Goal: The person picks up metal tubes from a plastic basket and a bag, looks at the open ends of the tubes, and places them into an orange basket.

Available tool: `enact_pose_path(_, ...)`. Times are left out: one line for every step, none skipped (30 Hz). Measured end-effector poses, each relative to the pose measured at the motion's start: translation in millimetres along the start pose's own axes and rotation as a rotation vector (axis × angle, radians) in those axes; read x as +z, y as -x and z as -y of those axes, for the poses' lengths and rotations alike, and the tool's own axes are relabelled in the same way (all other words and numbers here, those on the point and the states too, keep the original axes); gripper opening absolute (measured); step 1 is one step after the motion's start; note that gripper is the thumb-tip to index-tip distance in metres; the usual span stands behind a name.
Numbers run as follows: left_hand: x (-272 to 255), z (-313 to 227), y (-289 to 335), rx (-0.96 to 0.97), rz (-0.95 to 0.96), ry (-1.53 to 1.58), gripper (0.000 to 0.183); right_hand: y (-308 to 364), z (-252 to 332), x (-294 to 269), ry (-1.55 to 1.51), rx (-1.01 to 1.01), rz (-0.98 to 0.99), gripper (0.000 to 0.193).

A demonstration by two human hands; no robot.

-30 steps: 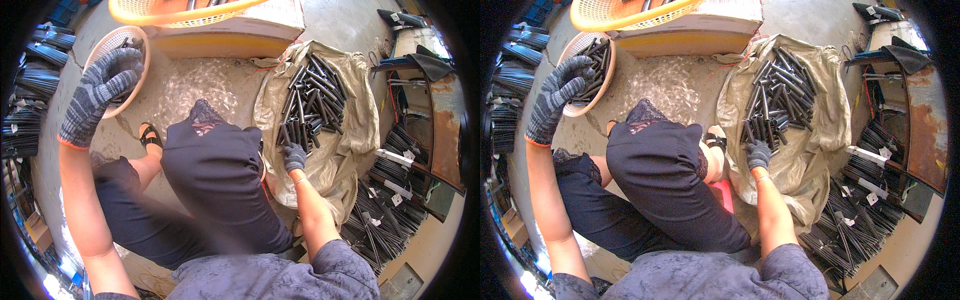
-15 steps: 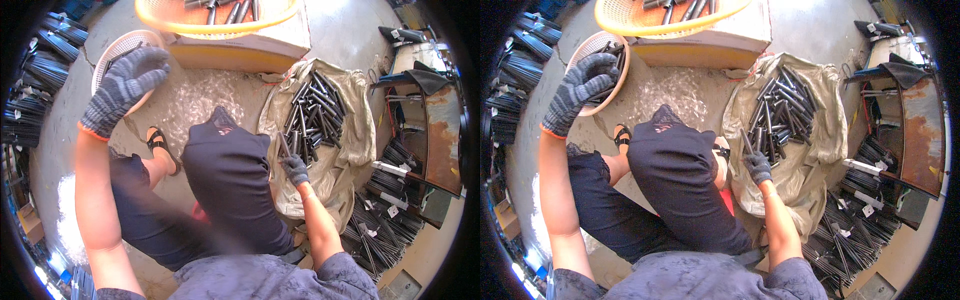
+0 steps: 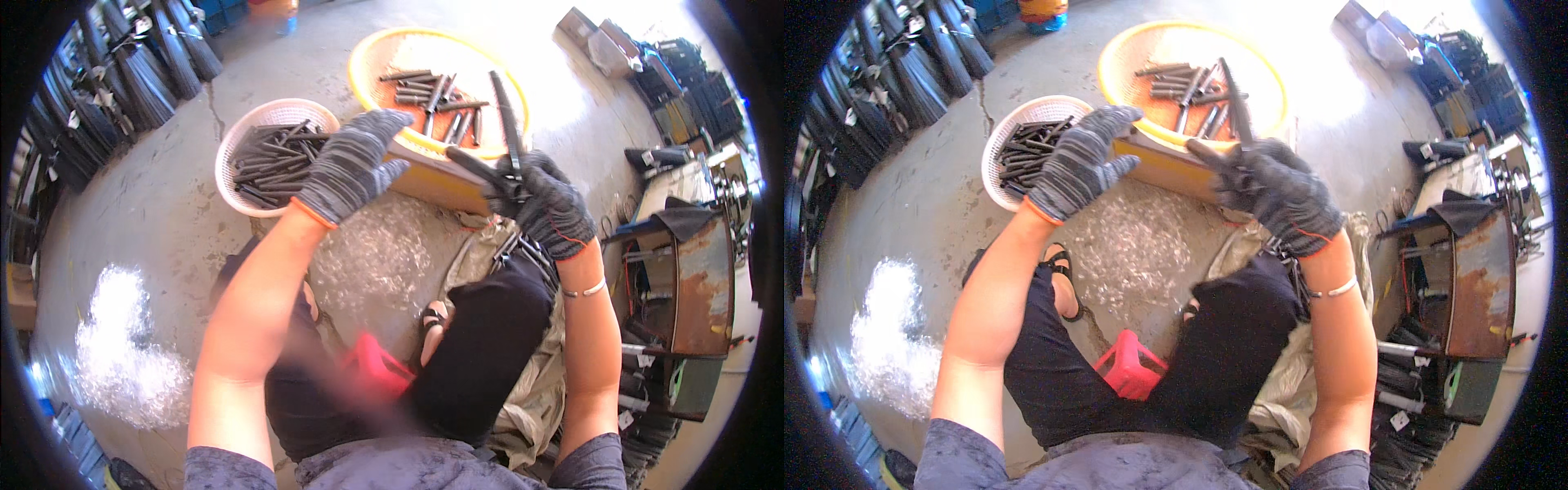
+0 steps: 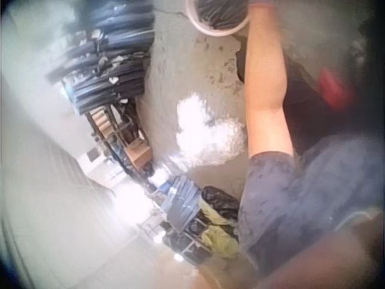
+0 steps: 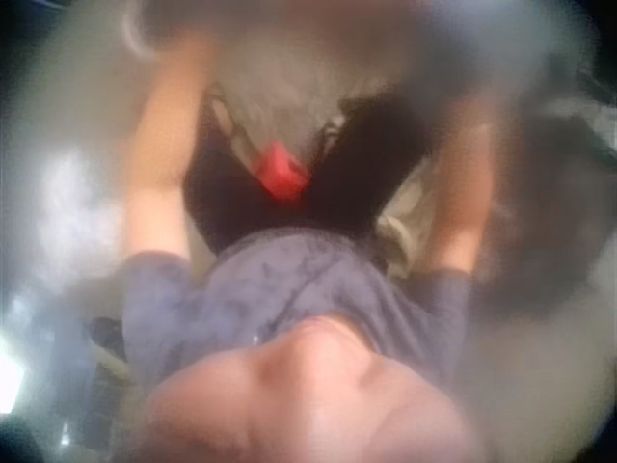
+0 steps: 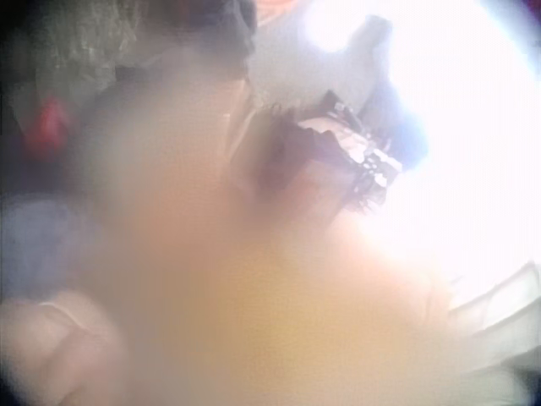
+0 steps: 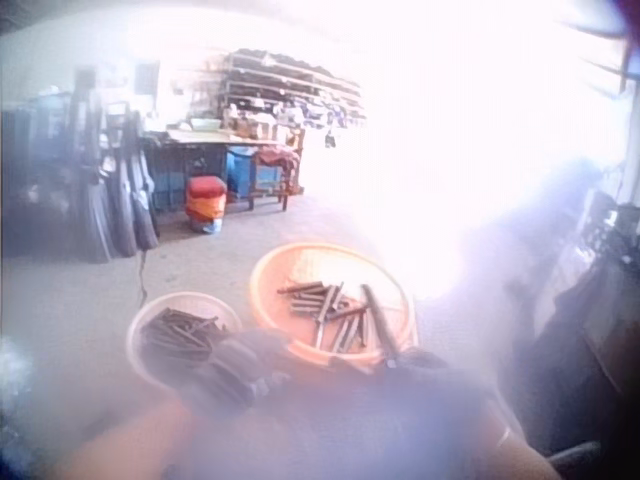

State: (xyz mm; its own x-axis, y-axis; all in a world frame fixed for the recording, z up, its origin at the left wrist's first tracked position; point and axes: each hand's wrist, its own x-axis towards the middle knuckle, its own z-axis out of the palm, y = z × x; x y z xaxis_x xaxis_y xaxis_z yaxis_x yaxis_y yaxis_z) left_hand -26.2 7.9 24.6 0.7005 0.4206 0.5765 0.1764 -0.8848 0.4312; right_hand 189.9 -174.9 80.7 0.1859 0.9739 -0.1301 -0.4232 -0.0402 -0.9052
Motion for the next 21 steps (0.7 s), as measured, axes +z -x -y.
enact_pose_path(-5.6,-2.2,-2.1,0.057,-0.035,-0.003,0.057,-16.9,-2.2,8.3,0.059,0.028,0.114,0.022)
enact_pose_path(-10.3,-4.1,-3.3,0.114,-0.067,-0.005,0.058,-31.2,-5.5,18.1,0.118,0.056,0.224,0.025)
enact_pose_path(-10.6,-3.2,-1.9,0.126,-0.084,-0.003,0.057,-41.0,-8.4,33.8,0.073,0.077,0.252,0.022)
enact_pose_path(-12.6,-7.7,-2.7,0.141,-0.110,0.063,0.048,-48.2,-14.6,42.8,0.040,0.059,0.281,0.022)
enact_pose_path(-15.9,-6.4,-3.1,0.109,0.022,0.140,0.044,-55.4,-23.6,48.2,0.007,0.041,0.310,0.022)
enact_pose_path(-19.5,-4.4,-3.3,0.076,0.153,0.218,0.039,-62.9,-32.1,50.7,-0.026,0.022,0.336,0.021)
enact_pose_path(-28.0,-8.2,-3.0,0.039,0.227,0.227,0.031,-69.9,-37.0,54.8,-0.028,-0.010,0.452,0.022)
enact_pose_path(-27.5,-5.1,2.5,-0.016,0.143,0.226,0.029,-69.6,-37.8,57.8,-0.106,-0.028,0.454,0.022)
enact_pose_path(-23.1,1.0,9.8,-0.069,0.058,0.225,0.027,-64.3,-36.5,61.5,-0.184,-0.044,0.455,0.022)
enact_pose_path(-21.6,1.7,14.3,-0.120,-0.022,0.230,0.026,-59.8,-33.8,65.2,-0.264,-0.059,0.449,0.023)
enact_pose_path(-25.4,-0.6,15.8,-0.182,-0.082,0.402,0.023,-59.8,-28.0,56.5,-0.165,-0.032,0.285,0.022)
enact_pose_path(-18.9,7.0,15.3,-0.315,-0.178,0.729,0.028,-67.2,-33.0,47.5,-0.212,-0.103,0.328,0.026)
enact_pose_path(-26.4,8.5,16.1,-0.490,-0.118,0.886,0.032,-69.8,-36.1,44.0,-0.174,-0.100,0.327,0.024)
enact_pose_path(-39.0,10.5,15.8,-0.664,-0.065,1.040,0.036,-73.1,-35.2,43.2,-0.128,-0.099,0.331,0.022)
enact_pose_path(-43.8,11.9,17.0,-0.695,-0.058,1.185,0.038,-74.4,-36.3,46.8,-0.087,-0.075,0.351,0.020)
enact_pose_path(-46.5,11.4,16.6,-0.694,-0.100,1.216,0.037,-76.8,-42.4,55.4,-0.052,-0.049,0.381,0.018)
enact_pose_path(-47.3,9.0,14.8,-0.691,-0.139,1.254,0.037,-75.6,-50.5,62.8,0.038,-0.029,0.339,0.013)
enact_pose_path(-48.1,8.0,13.6,-0.686,-0.176,1.292,0.036,-74.5,-59.0,67.4,0.043,0.006,0.348,0.012)
enact_pose_path(-47.7,8.8,14.0,-0.737,-0.174,1.335,0.035,-75.5,-65.7,68.6,0.206,-0.031,0.408,0.014)
enact_pose_path(-45.9,7.6,13.2,-0.707,-0.168,1.339,0.035,-76.8,-71.8,68.9,0.369,-0.069,0.464,0.016)
enact_pose_path(-43.2,4.9,11.4,-0.676,-0.160,1.343,0.035,-78.0,-77.2,69.3,0.424,-0.089,0.477,0.017)
